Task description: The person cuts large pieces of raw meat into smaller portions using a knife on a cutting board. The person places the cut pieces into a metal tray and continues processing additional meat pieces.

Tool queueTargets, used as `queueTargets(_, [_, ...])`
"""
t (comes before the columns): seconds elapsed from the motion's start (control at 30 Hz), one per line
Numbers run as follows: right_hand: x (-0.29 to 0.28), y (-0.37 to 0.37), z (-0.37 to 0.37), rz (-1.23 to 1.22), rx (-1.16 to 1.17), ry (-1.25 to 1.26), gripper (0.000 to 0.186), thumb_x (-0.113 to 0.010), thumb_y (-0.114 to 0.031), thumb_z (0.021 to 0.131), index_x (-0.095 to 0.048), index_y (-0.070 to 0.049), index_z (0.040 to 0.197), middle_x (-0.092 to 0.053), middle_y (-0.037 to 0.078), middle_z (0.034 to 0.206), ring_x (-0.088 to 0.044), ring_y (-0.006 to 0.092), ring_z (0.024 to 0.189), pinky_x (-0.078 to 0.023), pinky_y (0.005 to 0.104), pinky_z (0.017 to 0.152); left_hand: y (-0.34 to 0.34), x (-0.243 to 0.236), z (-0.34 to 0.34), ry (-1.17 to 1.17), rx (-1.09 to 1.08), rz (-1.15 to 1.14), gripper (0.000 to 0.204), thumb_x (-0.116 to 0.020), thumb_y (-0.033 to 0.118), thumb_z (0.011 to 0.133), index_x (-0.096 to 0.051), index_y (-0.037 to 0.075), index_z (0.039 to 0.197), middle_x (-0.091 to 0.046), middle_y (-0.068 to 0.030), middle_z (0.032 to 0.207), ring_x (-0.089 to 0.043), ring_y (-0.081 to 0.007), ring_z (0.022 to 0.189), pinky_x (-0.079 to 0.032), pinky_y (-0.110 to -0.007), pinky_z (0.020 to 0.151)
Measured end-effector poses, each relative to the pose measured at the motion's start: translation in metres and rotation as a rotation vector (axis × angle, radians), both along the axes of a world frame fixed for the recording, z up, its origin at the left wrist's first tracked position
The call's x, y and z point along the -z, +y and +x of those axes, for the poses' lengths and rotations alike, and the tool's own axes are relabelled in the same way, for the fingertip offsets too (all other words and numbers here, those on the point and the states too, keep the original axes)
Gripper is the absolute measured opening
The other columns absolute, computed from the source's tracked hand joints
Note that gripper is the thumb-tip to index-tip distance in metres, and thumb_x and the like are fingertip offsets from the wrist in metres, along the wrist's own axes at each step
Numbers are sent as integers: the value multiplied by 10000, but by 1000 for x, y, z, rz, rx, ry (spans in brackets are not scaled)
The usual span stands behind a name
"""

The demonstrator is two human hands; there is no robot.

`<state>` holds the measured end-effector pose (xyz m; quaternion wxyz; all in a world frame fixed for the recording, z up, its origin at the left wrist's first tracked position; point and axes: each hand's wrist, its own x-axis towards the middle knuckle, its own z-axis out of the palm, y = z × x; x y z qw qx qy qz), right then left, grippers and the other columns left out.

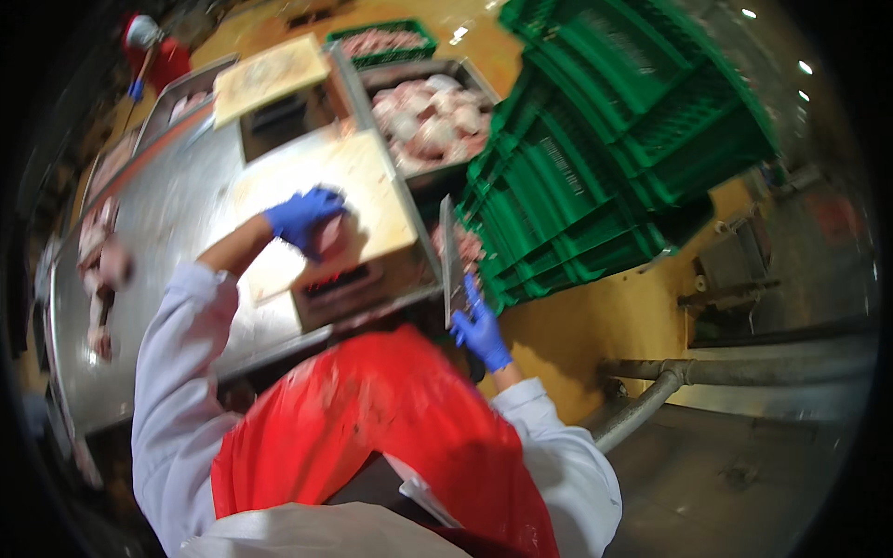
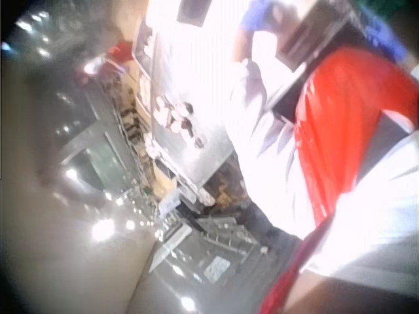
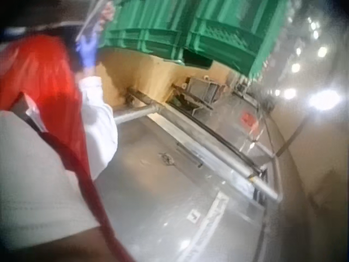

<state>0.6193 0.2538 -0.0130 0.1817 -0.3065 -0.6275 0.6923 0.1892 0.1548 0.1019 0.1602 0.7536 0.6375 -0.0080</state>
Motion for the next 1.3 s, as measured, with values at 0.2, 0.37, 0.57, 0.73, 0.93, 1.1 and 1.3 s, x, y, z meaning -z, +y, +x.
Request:
queueTargets(0.2, [-13,5,-38,37,-11,45,810,-536,72,941,-181,-196,1618,-652,46,921,-548,68,587,-464,216,497,-18,39,15,-152,-844,83,821,-458,719,911,-540,-9,1282,-638,-333,1135,-640,-471,1053,-504,-511,921])
queueTargets(0.37, [-15,2,-85,-24,-80,101,798,-525,51,955,-155,-187,1621,-616,55,857,-556,98,588,-464,223,503,-55,46,0,-304,-955,130,825,-453,681,939,-543,-64,1283,-667,-323,1109,-635,-470,1087,-494,-465,970])
queueTargets(0.57, [-36,-13,-165,-2,-150,196,810,-559,46,952,-157,-181,1618,-627,39,950,-587,91,665,-480,209,493,-30,125,-1,-1282,-751,618,559,-509,403,1023,-449,58,1458,-527,-129,1401,-455,-228,1329,-326,-351,1138])
queueTargets(0.73, [-49,-26,-197,186,-188,160,775,-579,-4,959,-195,-165,1612,-658,50,883,-603,92,621,-504,230,513,-49,140,13,-1385,-913,792,502,-442,391,1045,-466,72,1432,-537,-130,1369,-496,-232,1296,-375,-364,1114])
queueTargets(0.93, [-68,-50,-217,564,-198,-26,723,-562,-134,935,-252,-116,1587,-614,146,620,-592,213,493,-508,370,533,-93,102,-11,-1182,-1080,1108,480,-271,375,1090,-507,35,1332,-600,-160,1305,-606,-277,1172,-483,-417,1021])
queueTargets(1.1, [-62,-71,-221,681,-196,-122,705,-552,-122,927,-276,-106,1575,-562,180,585,-581,308,487,-490,420,556,-106,99,-34,-1161,-1084,1111,549,-291,434,1098,-513,-8,1338,-617,-170,1276,-612,-259,1118,-515,-394,916])
queueTargets(1.3, [-28,-117,-140,614,-249,-136,724,-568,-89,925,-269,-133,1583,-618,179,677,-623,346,567,-505,422,602,-108,76,-44,-1189,-1004,1194,432,-370,359,1090,-542,8,1275,-641,-142,1125,-621,-232,1013,-507,-364,867])
